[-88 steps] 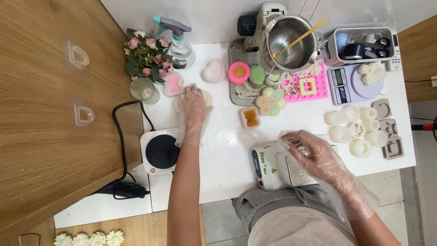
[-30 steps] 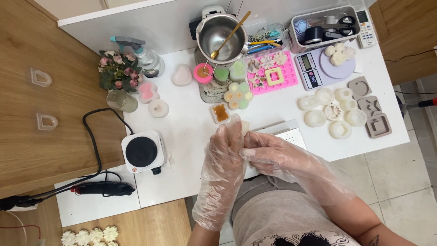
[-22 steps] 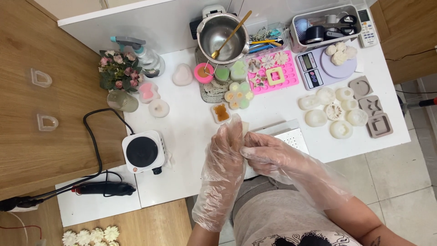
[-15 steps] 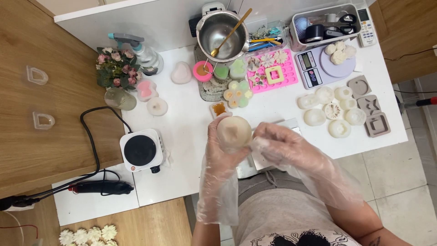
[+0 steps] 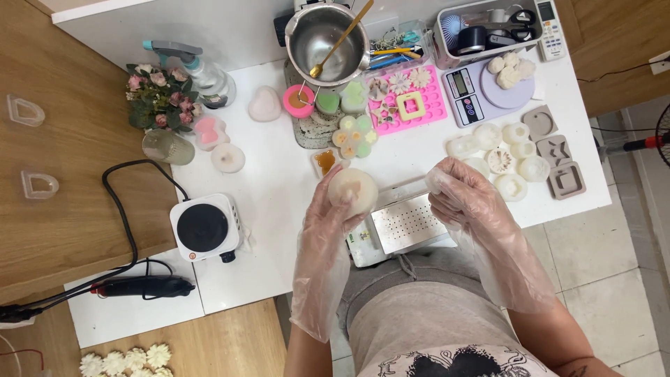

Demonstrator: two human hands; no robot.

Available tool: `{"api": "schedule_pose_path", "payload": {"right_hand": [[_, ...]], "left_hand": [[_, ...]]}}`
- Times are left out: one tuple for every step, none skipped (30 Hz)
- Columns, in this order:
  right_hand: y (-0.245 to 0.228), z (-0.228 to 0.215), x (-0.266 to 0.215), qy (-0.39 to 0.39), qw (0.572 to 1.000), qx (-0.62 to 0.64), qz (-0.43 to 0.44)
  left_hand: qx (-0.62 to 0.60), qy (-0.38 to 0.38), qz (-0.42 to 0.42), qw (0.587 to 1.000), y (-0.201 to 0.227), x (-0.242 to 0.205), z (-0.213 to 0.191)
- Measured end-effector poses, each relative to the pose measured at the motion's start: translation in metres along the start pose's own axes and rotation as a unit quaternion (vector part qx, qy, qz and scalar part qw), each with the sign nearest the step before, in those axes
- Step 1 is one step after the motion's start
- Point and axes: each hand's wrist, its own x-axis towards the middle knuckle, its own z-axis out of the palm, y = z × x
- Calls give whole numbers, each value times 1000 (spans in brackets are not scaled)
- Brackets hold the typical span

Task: The person is removing cured soaps from various silicone molds on a workshop table.

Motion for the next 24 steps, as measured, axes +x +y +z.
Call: {"api": "schedule_pose_path", "payload": {"right_hand": [[1,-1,-1,9,1000,3,5],[1,-1,-1,18,1000,7,7],[2,-3,1,18,1000,7,5],[3,-5,-1,23,1000,9,7],[5,-7,-2,28,1000,10,8],[5,-9,-3,29,999,11,8],[6,-10,-3,24,1000,15,5],[6,-11,-3,19,1000,19,2],[5,-12,-3,19,1000,19,1],[5,-13,-4,20,1000,25,-1],[4,-14,-4,20,999,30,-2],[3,-13,-4,20,999,30,-1],[2,-12,-4,25,999,39,-1],[1,-11,-3,29,998,48,-2],[0,-10,-3,28,998,48,-1],[-1,-9,-3,35,998,52,1],[-2,-8,-2,41,998,55,2],[-2,-7,-2,42,998,55,2],[-3,-7,-2,49,998,48,7],[-3,-6,-1,56,998,42,12],[-3,-5,-1,55,998,42,13],[-4,-4,0,61,998,32,15],[-3,-3,0,67,997,22,17],[-2,-5,0,67,997,21,18]], "left_hand": [[-30,-11,-11,999,0,-1,1],[-59,-23,-20,998,0,0,2],[-58,-24,-20,998,-3,3,0],[-66,-27,-23,997,-8,3,0],[-75,-30,-25,996,-12,3,0],[-74,-31,-26,996,-21,6,-5],[-32,-26,-31,999,-29,9,-9],[9,-21,-34,999,-37,12,-14],[9,-22,-34,999,-26,9,-9],[-4,-49,-13,999,-15,4,-5],[-16,-77,8,997,-4,-1,-1],[-17,-75,7,997,3,-6,3],[6,-56,-3,998,11,-10,7],[29,-37,-12,999,19,-15,12],[29,-35,-12,999,26,-22,17],[-30,-28,-29,999,34,-29,22],[-90,-21,-46,995,41,-35,27],[-90,-21,-47,995,40,-34,26],[-78,-22,-45,996,39,-33,25],[-66,-22,-42,997,38,-32,23],[-66,-22,-42,997,39,-32,24],[-57,-12,-48,997,41,-32,25],[-49,-3,-54,997,42,-31,26],[-49,-2,-54,997,29,-24,17]]}}
